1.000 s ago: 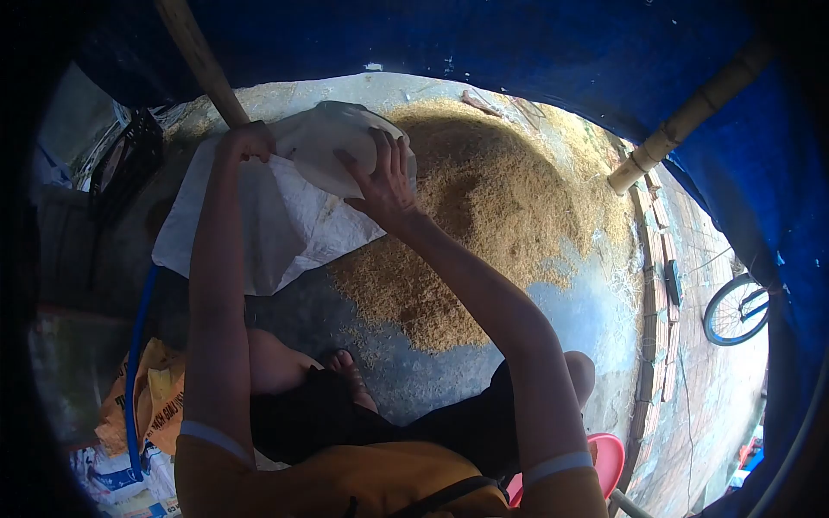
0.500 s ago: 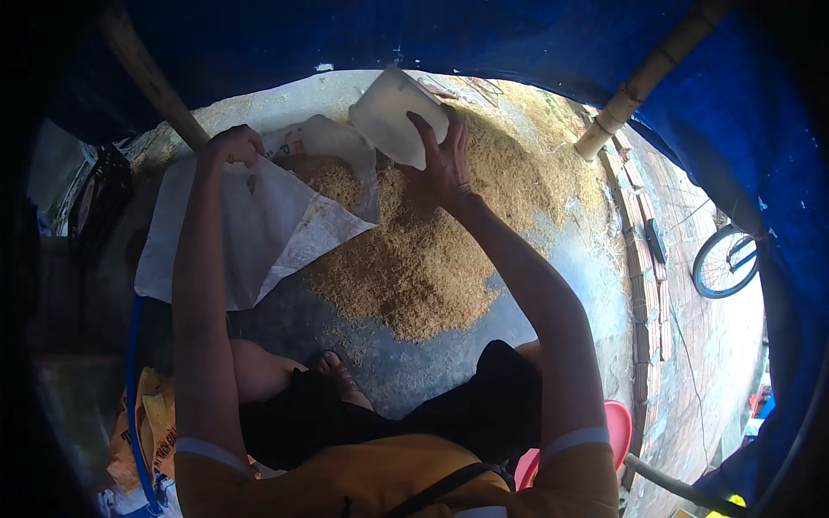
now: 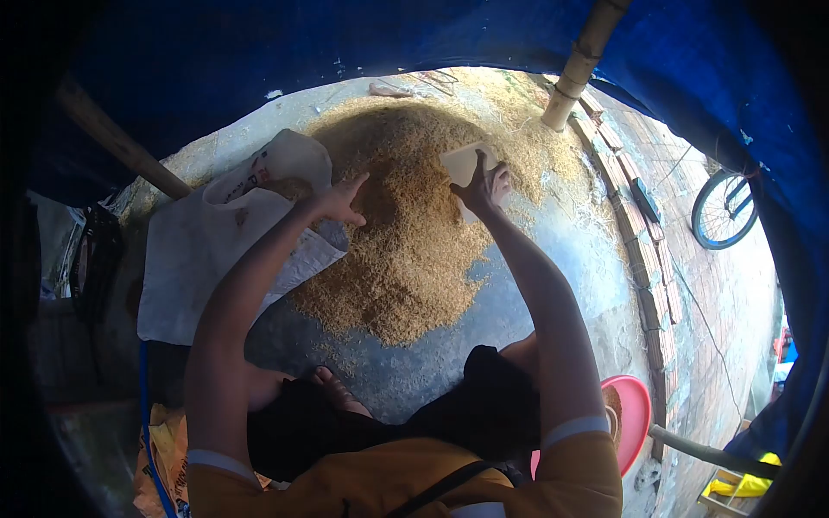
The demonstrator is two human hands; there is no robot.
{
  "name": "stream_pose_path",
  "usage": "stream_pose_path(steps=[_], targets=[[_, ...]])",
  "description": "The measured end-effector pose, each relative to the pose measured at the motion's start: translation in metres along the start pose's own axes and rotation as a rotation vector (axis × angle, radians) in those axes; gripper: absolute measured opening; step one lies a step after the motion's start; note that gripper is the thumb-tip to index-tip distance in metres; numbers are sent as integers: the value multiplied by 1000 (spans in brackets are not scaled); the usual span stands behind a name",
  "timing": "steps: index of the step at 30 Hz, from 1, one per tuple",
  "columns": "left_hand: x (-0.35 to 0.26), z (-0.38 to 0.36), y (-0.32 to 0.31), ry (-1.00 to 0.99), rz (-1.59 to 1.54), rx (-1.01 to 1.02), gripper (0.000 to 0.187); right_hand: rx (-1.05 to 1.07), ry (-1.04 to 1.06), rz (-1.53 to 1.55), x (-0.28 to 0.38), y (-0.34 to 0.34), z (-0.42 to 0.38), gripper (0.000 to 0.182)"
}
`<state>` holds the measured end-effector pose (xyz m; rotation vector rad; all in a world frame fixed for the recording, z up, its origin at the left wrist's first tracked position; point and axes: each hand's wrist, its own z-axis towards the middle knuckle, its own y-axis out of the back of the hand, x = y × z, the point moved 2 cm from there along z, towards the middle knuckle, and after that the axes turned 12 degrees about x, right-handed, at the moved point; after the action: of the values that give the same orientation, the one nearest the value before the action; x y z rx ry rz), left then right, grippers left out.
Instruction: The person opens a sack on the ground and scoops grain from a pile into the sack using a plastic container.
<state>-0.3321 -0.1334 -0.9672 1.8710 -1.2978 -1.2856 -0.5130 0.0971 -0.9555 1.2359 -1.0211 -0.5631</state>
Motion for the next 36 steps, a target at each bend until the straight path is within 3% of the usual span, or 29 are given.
stream_pose_path(steps=[1,3,4,7,9,12,15,18,21,26,28,29,31,33,34,36], targets=[[-8,1,2,-6,5,4,104,5,-62,-37,3,-1,-4,92],[-18,2,-2,277,-279,365,115,31,-18,87,5,4,-10,92],[-18,5,-8,273,-276,368,115,30,-24,87,5,4,-13,92],[-11,28,-42,256,-396,330,119,108,3,106,5,7,-21,92],[-12,40,-56,160,-77,-47,126,182,-24,169,8,12,-29,93],[-24,48,-65,208,59,-226,129,324,-52,348,10,5,-31,93],[-24,54,-62,306,-62,-70,127,410,-57,340,30,16,-49,93],[-32,44,-49,302,-204,-63,126,374,-29,328,15,0,-41,94],[-28,51,-65,186,-310,-197,126,399,-120,361,21,7,-48,94],[-43,54,-64,143,-380,-211,126,478,-214,462,11,5,-43,94],[-53,57,-62,133,-451,-183,125,531,-121,751,-10,-18,-27,94],[-65,57,-59,34,-546,-172,121,531,-124,751,-3,-4,-31,94],[-89,61,-49,-69,-643,-159,116,707,-343,901,3,21,-37,83],[-111,64,-32,-90,-333,-86,98,740,-372,970,-1,23,-36,81],[-116,58,-18,-91,-335,-86,98,806,-351,1016,-2,24,-36,80],[-123,50,9,-134,-369,-30,72,874,-327,1061,-3,21,-34,79]])
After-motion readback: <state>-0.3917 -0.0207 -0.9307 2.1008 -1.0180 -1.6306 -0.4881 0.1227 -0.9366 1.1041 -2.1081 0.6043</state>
